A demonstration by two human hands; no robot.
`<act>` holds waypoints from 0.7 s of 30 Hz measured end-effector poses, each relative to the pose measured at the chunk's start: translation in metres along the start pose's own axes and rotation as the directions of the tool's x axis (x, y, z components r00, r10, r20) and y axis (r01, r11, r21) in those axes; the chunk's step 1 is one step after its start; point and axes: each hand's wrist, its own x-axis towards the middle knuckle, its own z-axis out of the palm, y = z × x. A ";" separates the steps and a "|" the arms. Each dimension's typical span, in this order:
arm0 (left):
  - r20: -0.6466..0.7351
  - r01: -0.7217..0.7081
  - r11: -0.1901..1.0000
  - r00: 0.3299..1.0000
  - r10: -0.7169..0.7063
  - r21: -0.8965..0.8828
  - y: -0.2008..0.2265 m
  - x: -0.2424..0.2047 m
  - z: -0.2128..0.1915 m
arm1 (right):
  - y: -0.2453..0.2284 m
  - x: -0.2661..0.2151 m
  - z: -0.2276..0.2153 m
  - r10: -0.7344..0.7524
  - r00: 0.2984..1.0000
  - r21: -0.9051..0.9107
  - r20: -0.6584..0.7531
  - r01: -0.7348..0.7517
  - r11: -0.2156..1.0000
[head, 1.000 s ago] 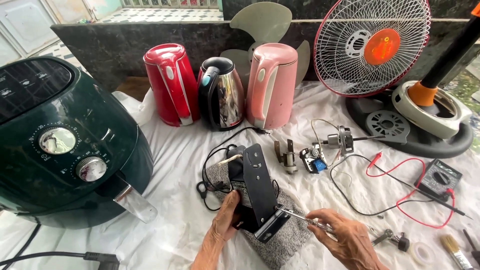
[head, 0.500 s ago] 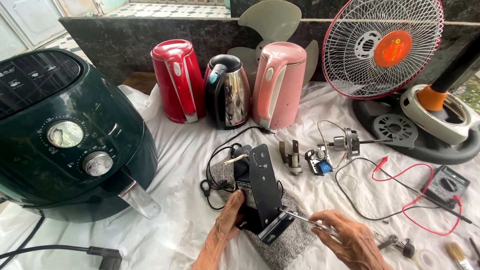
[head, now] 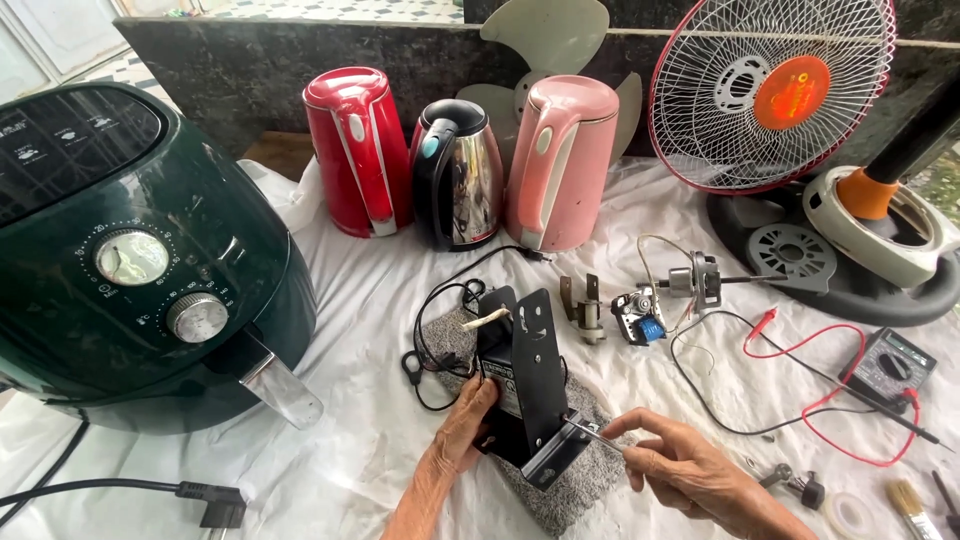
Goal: Reassembling a small electrical unit by connecting wires and securing components with a screwdriver on a workshop surface.
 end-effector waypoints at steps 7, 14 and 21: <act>0.283 -0.206 0.973 0.932 0.229 -0.108 -0.006 0.008 -0.004 | 0.013 0.006 0.000 -0.269 0.960 -0.367 -0.079 0.222 0.903; 0.347 -0.284 0.957 0.892 0.289 -0.066 -0.005 0.007 -0.001 | 0.019 0.003 -0.003 -0.378 0.922 -0.800 -0.082 0.165 0.577; 0.342 -0.328 0.944 0.885 0.317 -0.025 -0.010 0.006 -0.002 | 0.039 0.012 -0.010 -0.529 0.846 -0.920 0.062 0.254 0.298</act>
